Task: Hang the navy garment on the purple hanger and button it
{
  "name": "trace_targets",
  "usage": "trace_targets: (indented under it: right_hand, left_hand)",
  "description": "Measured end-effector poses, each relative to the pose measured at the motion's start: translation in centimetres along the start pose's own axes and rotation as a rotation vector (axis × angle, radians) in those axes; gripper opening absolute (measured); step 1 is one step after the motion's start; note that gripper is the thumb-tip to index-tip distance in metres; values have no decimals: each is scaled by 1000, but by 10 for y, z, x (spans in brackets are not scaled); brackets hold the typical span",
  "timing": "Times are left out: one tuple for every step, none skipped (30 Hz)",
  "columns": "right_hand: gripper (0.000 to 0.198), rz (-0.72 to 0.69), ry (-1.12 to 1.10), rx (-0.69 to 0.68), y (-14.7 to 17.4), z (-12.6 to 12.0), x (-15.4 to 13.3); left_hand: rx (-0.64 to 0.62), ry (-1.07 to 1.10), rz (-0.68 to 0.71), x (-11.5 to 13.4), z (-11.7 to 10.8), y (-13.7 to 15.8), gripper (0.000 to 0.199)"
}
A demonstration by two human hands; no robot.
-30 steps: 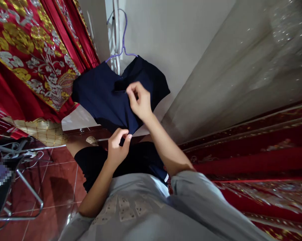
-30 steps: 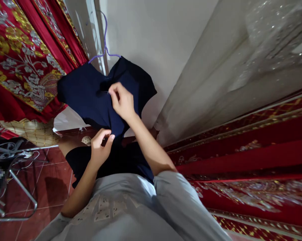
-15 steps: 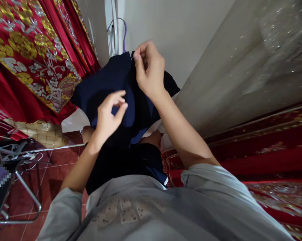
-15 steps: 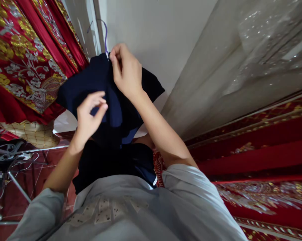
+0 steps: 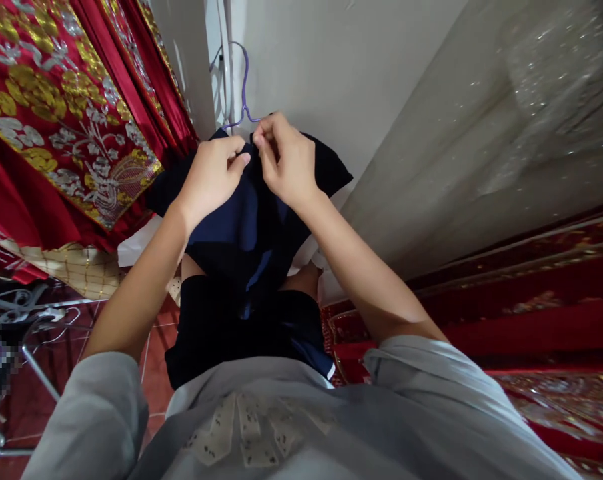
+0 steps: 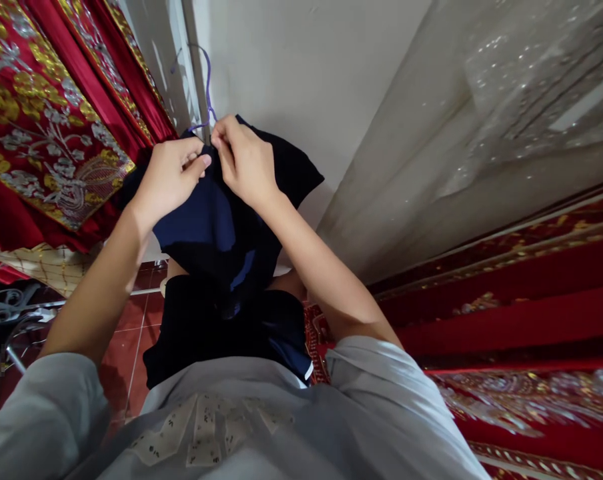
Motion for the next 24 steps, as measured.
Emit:
trace_targets:
  right_hand:
    - [54, -5, -8, 4, 0, -1, -1]
    - [54, -8, -18, 11, 0, -2, -4]
    - [54, -10, -28, 16, 0, -3, -6]
    - [54, -14, -35, 16, 0, -5, -9]
    - [53, -20, -39, 10, 0, -6, -12]
    - [52, -27, -40, 0, 0, -6, -15]
    - [51, -37, -39, -12, 0, -6, -16]
    - [51, -48, -37, -23, 1, -6, -17]
    - [50, -62, -34, -31, 2, -5, -18]
    - [50, -77, -30, -35, 3, -4, -17]
    - [51, -92, -26, -34, 4, -2, -16]
    - [51, -105, -22, -30, 4, -1, -15]
    - [51, -115, -16, -23, 5, 0, -13]
    - [51, -119, -9, -16, 5, 2, -12]
    - [51, -117, -1, -9, 6, 2, -11]
    - [51, -111, 5, -2, 6, 3, -11]
    - [50, -101, 10, 5, 7, 2, -10]
    - [49, -88, 12, 11, 7, 1, -10]
    - [49, -75, 13, 14, 8, 0, -9]
    - [48, -67, 11, 12, 10, 0, -9]
    - [48, -66, 8, 3, 11, 0, -8]
    - [48, -71, 5, -8, 13, 0, -7]
    - [48, -81, 2, -19, 15, 1, -6]
    - [49, -95, -1, -25, 17, 3, -6]
  left_hand:
    - [-17, 3, 1, -2, -1, -3, 27]
    - [-25, 12, -2, -3, -2, -6, 25]
    - [-24, 26, -6, -4, -3, -8, 22]
    - [-18, 42, -10, -5, -4, -9, 18]
    - [-8, 55, -15, -5, -4, -10, 14]
    - [2, 65, -18, -5, -4, -9, 11]
    - [8, 69, -20, -5, -2, -8, 10]
    - [7, 70, -21, -6, 0, -7, 10]
    - [-3, 70, -21, -7, 3, -6, 11]
    - [-21, 67, -21, -9, 6, -5, 12]
    - [-45, 64, -22, -12, 10, -4, 14]
    - [-73, 60, -24, -15, 12, -5, 17]
    - [-102, 54, -27, -18, 15, -5, 20]
    - [-130, 46, -30, -20, 16, -7, 23]
    - [-157, 37, -34, -22, 17, -8, 26]
    - [-180, 28, -39, -24, 17, -9, 28]
    - [-198, 19, -44, -24, 16, -10, 28]
    - [-207, 11, -49, -24, 14, -11, 28]
    - [-203, 5, -53, -22, 12, -11, 27]
    - [-184, -2, -54, -19, 8, -12, 25]
    - [-151, -14, -52, -15, 4, -13, 24]
    - [-106, -31, -48, -11, 0, -13, 22]
    - [-55, -55, -43, -7, -3, -14, 22]
    - [-2, -83, -40, -3, -6, -14, 22]
Point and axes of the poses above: each hand's wrist, its own y-axis away from the middle knuckle, its own z-axis out of the palm, x = y × z, the point moved 10 cm from there along -y, towards the middle knuckle, and after that the axes turned 12 degrees about x, right-handed, at the moved point
